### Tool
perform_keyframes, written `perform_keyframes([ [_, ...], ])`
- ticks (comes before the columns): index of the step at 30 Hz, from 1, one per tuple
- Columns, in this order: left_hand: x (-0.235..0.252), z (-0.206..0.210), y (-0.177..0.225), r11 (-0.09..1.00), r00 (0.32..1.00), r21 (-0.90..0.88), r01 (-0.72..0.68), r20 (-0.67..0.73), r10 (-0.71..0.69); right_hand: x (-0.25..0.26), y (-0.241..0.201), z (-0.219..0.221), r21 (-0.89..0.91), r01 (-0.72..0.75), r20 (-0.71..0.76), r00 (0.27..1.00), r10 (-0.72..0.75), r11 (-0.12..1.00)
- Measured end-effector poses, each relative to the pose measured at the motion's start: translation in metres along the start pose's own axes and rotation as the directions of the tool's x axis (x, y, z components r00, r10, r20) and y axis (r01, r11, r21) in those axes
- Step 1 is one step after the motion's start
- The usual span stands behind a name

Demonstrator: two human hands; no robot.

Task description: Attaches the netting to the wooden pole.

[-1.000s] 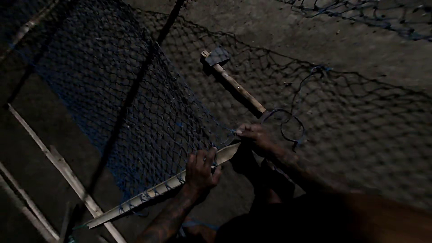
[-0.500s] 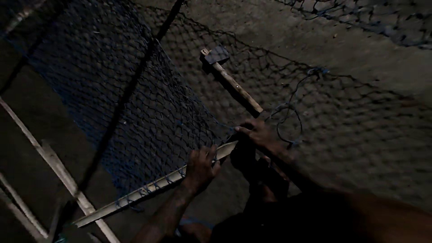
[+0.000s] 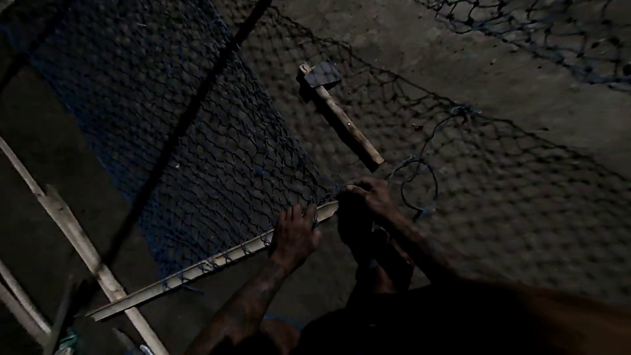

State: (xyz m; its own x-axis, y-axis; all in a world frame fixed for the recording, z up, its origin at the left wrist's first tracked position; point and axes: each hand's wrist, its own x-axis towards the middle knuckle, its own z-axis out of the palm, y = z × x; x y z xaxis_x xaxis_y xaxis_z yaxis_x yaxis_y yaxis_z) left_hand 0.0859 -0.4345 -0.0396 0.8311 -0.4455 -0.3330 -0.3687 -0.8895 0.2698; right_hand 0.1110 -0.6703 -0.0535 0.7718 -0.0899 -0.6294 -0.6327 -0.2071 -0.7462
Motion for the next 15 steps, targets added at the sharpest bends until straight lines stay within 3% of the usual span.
perform_keyframes([
  [7, 0.024, 0.001, 0.011, 0.947, 0.971, -0.303, 0.107, -0.171, -0.164, 0.003, -0.001, -0.002, -0.013, -0.022, 0.018, 1.0, 0.022, 1.0],
  [10, 0.04, -0.005, 0.018, 0.88, 0.954, -0.439, 0.18, -0.142, -0.266, 0.005, 0.003, -0.002, 0.004, -0.022, 0.024, 0.999, 0.022, 1.0],
  [15, 0.058, -0.002, 0.033, 0.809, 0.923, -0.562, 0.173, -0.194, -0.332, 0.005, 0.002, -0.002, 0.038, -0.037, 0.022, 0.999, 0.036, 0.999],
])
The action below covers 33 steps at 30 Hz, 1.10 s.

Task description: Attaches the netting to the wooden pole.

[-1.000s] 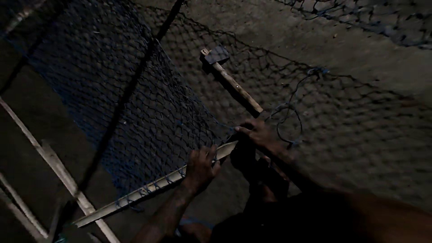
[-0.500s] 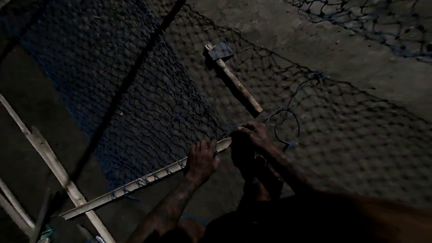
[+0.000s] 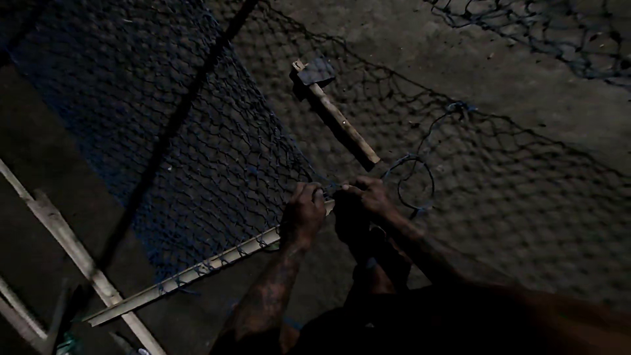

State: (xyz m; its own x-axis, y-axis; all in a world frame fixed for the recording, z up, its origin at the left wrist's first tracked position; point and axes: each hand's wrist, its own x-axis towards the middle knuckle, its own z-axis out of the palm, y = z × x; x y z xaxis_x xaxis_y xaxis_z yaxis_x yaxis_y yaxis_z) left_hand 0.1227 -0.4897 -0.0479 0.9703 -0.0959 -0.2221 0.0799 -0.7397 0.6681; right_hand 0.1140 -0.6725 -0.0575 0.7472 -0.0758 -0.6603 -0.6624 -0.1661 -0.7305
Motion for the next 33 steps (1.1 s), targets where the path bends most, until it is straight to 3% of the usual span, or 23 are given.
perform_keyframes([
  [4, 0.005, 0.003, 0.014, 0.997, 0.995, 0.028, 0.075, 0.069, -0.077, 0.002, 0.003, 0.0, -0.003, 0.02, 0.005, 1.0, -0.02, 1.0],
  [14, 0.01, 0.007, 0.014, 0.999, 0.992, 0.035, 0.04, 0.116, -0.044, -0.001, -0.002, -0.002, -0.056, 0.011, 0.06, 0.998, -0.008, 0.998],
  [23, 0.018, -0.002, 0.014, 0.986, 0.951, 0.084, 0.142, 0.265, -0.16, 0.001, 0.001, 0.001, -0.069, 0.124, 0.127, 0.985, -0.114, 0.99],
  [28, 0.02, -0.008, 0.018, 0.968, 0.919, 0.026, 0.249, 0.31, -0.245, 0.001, -0.009, 0.005, -0.062, 0.065, 0.151, 0.987, -0.055, 0.996],
  [33, 0.022, -0.011, 0.003, 0.911, 0.916, -0.241, 0.334, 0.312, -0.253, 0.005, -0.016, 0.007, -0.153, 0.099, 0.157, 0.985, -0.074, 0.983],
])
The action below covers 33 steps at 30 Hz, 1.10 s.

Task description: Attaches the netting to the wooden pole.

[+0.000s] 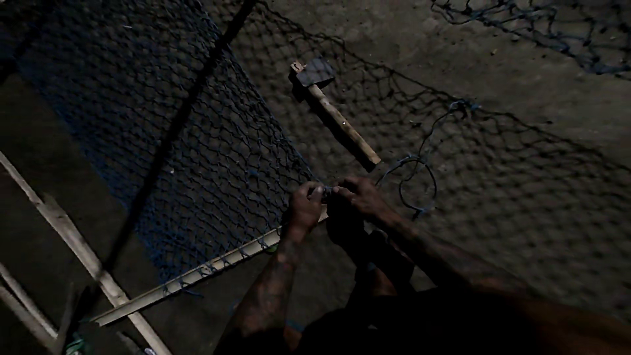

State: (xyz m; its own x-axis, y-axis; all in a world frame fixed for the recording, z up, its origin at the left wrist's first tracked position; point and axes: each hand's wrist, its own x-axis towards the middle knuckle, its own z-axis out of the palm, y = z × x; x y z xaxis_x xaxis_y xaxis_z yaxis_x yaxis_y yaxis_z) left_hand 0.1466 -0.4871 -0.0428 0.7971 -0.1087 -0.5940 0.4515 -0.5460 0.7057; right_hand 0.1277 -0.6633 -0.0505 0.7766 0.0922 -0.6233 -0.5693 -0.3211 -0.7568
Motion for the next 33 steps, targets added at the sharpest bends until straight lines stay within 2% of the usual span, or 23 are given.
perform_keyframes([
  [7, 0.006, -0.007, -0.013, 0.968, 1.0, -0.252, 0.021, 0.01, -0.019, 0.004, -0.005, 0.004, -0.006, 0.044, 0.008, 0.999, -0.044, 0.999],
  [11, 0.003, -0.01, -0.01, 0.967, 1.0, -0.256, 0.019, 0.026, -0.013, 0.006, -0.001, 0.009, 0.038, 0.091, 0.007, 0.996, -0.091, 0.995],
  [18, -0.002, -0.01, -0.011, 0.961, 0.998, -0.271, -0.061, -0.041, 0.052, 0.005, -0.006, 0.016, 0.21, 0.06, 0.023, 0.997, -0.067, 0.976],
  [22, -0.003, -0.009, -0.011, 0.947, 0.992, -0.301, -0.109, -0.087, 0.087, 0.005, -0.005, 0.019, 0.353, -0.006, 0.031, 0.999, -0.006, 0.935],
  [28, -0.005, -0.015, -0.007, 0.93, 0.999, -0.365, -0.041, -0.019, 0.036, 0.001, -0.003, 0.028, 0.54, -0.079, 0.051, 0.997, 0.061, 0.838],
  [33, -0.005, -0.019, -0.004, 0.919, 1.0, -0.393, -0.023, 0.009, 0.029, 0.002, -0.006, 0.028, 0.529, -0.05, 0.05, 0.998, 0.028, 0.847],
])
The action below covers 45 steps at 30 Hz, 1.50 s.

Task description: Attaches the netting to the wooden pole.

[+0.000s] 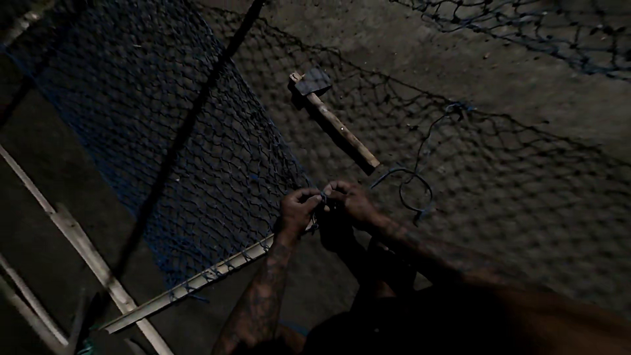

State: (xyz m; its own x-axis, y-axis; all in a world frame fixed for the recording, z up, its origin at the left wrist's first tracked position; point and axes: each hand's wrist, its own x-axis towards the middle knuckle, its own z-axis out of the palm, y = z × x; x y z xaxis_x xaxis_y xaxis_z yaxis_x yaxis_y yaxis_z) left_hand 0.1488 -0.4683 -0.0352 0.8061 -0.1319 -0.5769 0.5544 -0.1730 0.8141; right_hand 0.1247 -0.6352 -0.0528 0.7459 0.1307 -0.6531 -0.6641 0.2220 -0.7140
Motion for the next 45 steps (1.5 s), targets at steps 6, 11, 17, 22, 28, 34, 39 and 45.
perform_keyframes([
  [6, -0.004, -0.002, 0.013, 0.998, 0.999, 0.043, -0.034, 0.018, 0.034, -0.001, -0.001, 0.0, -0.034, 0.077, 0.054, 0.996, -0.075, 0.996],
  [11, -0.007, -0.005, 0.013, 0.988, 0.994, 0.105, -0.109, 0.04, 0.105, -0.001, -0.007, -0.003, -0.09, 0.06, 0.08, 0.995, -0.053, 0.994],
  [17, -0.006, -0.01, 0.012, 0.93, 0.968, 0.269, -0.25, 0.102, 0.23, 0.003, -0.015, -0.012, -0.226, 0.087, 0.133, 0.989, -0.058, 0.97],
  [22, -0.005, -0.002, 0.001, 0.935, 0.97, 0.271, -0.227, -0.027, 0.243, 0.005, -0.008, -0.006, -0.456, 0.193, 0.012, 0.977, -0.211, 0.868],
  [28, -0.008, 0.01, 0.001, 0.928, 0.972, 0.332, -0.168, -0.101, 0.212, -0.007, 0.001, -0.006, -0.607, 0.285, -0.075, 0.909, -0.411, 0.741],
  [34, -0.005, 0.006, 0.001, 0.827, 0.967, 0.561, -0.039, -0.187, 0.172, 0.0, 0.0, -0.013, -0.657, 0.263, -0.066, 0.913, -0.402, 0.707],
  [39, -0.003, 0.008, -0.001, 0.78, 0.991, 0.625, -0.035, -0.082, 0.109, 0.0, -0.014, -0.01, -0.699, 0.171, -0.029, 0.963, -0.267, 0.694],
  [45, -0.003, 0.01, -0.002, 0.856, 0.99, 0.515, -0.044, -0.091, 0.106, 0.006, -0.005, -0.009, -0.712, 0.174, -0.059, 0.951, -0.305, 0.68],
])
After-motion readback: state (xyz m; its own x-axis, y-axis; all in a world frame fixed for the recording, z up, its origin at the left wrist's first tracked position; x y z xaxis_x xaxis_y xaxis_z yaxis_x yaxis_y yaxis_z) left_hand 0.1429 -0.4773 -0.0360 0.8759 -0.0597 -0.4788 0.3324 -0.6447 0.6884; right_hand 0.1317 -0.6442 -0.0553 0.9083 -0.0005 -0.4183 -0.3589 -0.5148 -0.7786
